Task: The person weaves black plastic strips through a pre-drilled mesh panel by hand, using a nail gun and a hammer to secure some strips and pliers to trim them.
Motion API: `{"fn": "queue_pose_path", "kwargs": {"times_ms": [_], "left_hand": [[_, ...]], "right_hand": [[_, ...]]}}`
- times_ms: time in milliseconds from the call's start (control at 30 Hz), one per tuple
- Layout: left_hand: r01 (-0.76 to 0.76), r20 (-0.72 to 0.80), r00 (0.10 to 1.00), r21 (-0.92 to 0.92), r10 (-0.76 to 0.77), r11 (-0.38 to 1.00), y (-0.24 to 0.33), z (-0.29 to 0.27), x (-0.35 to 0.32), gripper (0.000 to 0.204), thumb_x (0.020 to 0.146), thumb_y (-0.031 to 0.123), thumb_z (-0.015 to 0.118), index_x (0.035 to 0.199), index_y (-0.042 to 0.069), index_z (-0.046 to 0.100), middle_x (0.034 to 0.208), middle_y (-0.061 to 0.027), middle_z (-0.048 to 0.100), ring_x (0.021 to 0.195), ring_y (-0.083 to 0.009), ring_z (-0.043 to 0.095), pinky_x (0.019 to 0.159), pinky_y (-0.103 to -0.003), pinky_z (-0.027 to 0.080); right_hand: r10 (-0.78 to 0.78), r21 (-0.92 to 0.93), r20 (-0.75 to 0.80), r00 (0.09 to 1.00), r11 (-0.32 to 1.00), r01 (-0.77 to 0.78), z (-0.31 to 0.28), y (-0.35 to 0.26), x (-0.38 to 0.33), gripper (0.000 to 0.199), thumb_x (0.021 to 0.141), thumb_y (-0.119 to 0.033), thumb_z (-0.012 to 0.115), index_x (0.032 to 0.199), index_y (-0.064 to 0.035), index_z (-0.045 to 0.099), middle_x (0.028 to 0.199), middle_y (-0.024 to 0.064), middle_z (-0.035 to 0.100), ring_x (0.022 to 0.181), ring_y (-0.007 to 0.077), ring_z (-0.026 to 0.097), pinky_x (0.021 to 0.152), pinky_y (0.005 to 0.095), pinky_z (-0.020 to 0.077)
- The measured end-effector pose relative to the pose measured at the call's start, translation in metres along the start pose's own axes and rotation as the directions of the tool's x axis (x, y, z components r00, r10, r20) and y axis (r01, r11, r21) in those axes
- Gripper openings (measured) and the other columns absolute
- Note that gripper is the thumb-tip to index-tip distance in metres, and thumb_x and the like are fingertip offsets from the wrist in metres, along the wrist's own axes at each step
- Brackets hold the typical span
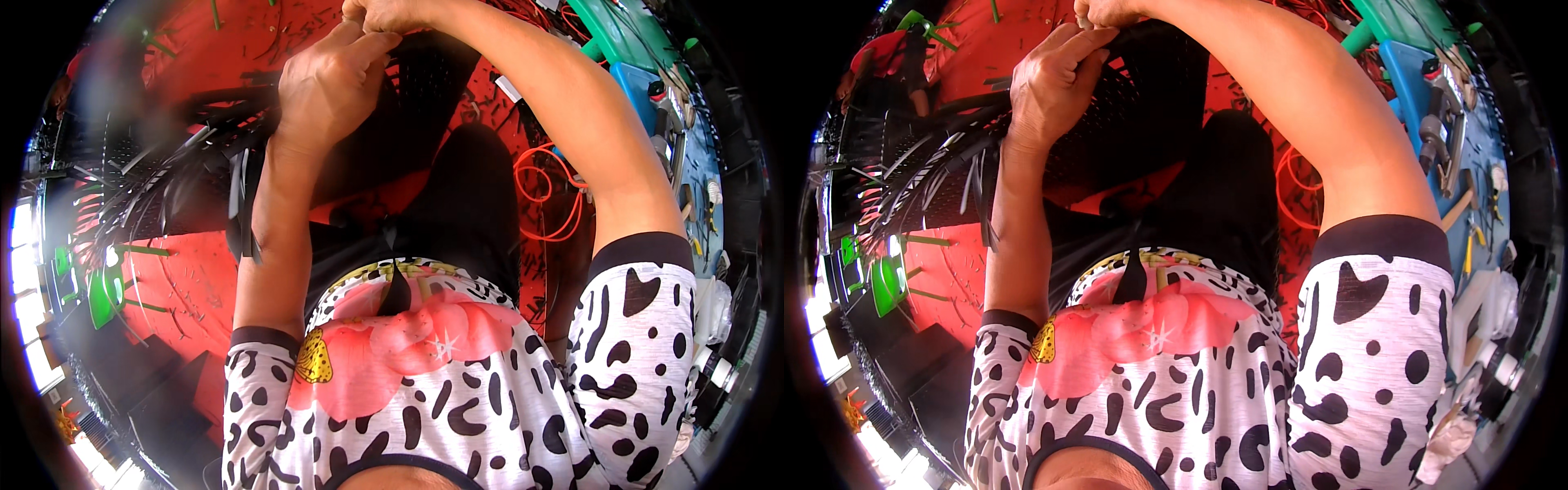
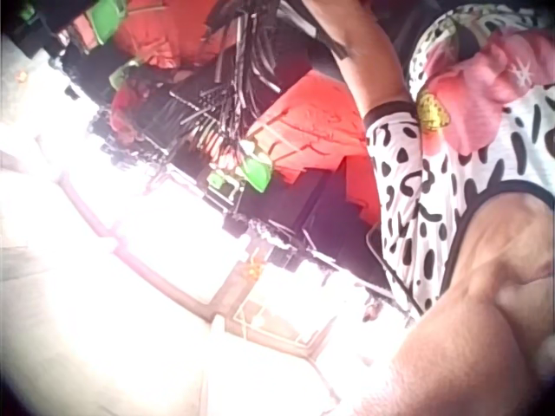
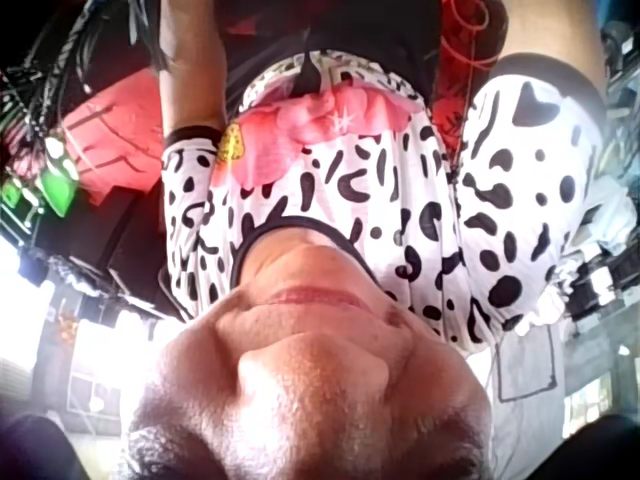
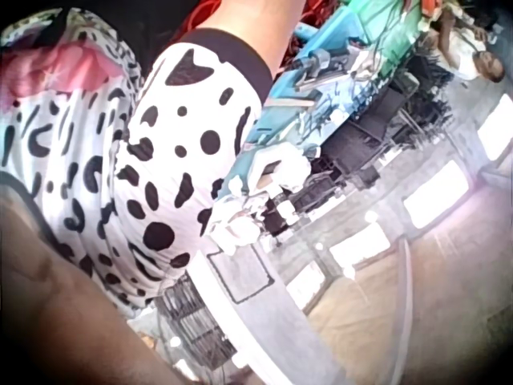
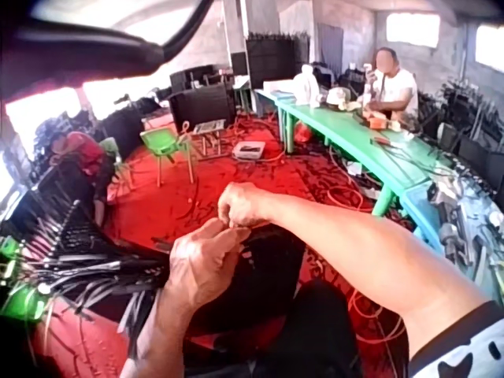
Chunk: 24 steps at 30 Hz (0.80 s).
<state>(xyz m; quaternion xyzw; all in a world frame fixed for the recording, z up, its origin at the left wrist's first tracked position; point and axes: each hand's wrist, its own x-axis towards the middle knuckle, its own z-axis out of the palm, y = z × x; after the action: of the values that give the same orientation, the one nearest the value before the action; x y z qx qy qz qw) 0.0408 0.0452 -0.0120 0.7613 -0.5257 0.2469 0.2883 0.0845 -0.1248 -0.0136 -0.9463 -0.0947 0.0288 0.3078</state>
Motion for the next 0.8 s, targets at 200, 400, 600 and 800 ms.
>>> {"fn": "queue_pose_path", "kwargs": {"times_ms": [200,400,600,800], "left_hand": [[0.015,0.063,0.998,-0.067,-0.011,0.998,0.000,-0.007,-0.002,0.022,0.072,0.006,0.063,0.093,0.011,0.065,0.074,-0.0068,0.056,0.066,-0.0264,0.058,0.057,-0.035,0.046],[0.044,0.135,0.990,-0.072,-0.034,0.996,0.005,-0.018,-0.005,0.033,0.067,0.011,0.071,0.100,0.008,0.065,0.072,-0.0079,0.053,0.065,-0.0248,0.055,0.057,-0.034,0.044],[0.039,0.124,0.992,-0.066,-0.031,0.997,0.004,-0.020,-0.009,0.037,0.064,0.015,0.074,0.099,0.009,0.065,0.074,-0.0071,0.055,0.066,-0.0245,0.056,0.058,-0.034,0.045],[0.029,0.128,0.992,-0.070,-0.020,0.997,0.005,-0.020,-0.010,0.037,0.062,0.014,0.075,0.098,0.009,0.065,0.074,-0.0072,0.055,0.066,-0.0249,0.057,0.058,-0.034,0.046]], "right_hand": [[0.139,0.371,0.272,0.952,0.898,-0.238,-0.022,-0.002,-0.022,0.027,0.071,0.004,0.046,0.091,0.0016,0.065,0.070,0.0089,0.065,0.066,0.0169,0.062,0.055,0.0300,0.0500],[-0.069,0.139,0.264,0.962,0.990,0.033,-0.026,-0.008,-0.033,0.026,0.067,0.002,0.049,0.085,-0.0018,0.068,0.074,0.0075,0.067,0.068,0.0168,0.063,0.059,0.0299,0.0492],[0.051,-0.060,0.120,0.991,0.997,-0.044,-0.027,-0.037,-0.038,0.024,0.068,0.003,0.048,0.082,-0.0004,0.067,0.075,0.0094,0.067,0.068,0.0200,0.063,0.062,0.0321,0.0491],[0.134,0.393,0.252,0.958,0.891,-0.228,-0.014,-0.009,-0.031,0.022,0.066,0.011,0.049,0.081,0.0018,0.062,0.069,0.0078,0.062,0.064,0.0175,0.058,0.059,0.0311,0.0462]]}}
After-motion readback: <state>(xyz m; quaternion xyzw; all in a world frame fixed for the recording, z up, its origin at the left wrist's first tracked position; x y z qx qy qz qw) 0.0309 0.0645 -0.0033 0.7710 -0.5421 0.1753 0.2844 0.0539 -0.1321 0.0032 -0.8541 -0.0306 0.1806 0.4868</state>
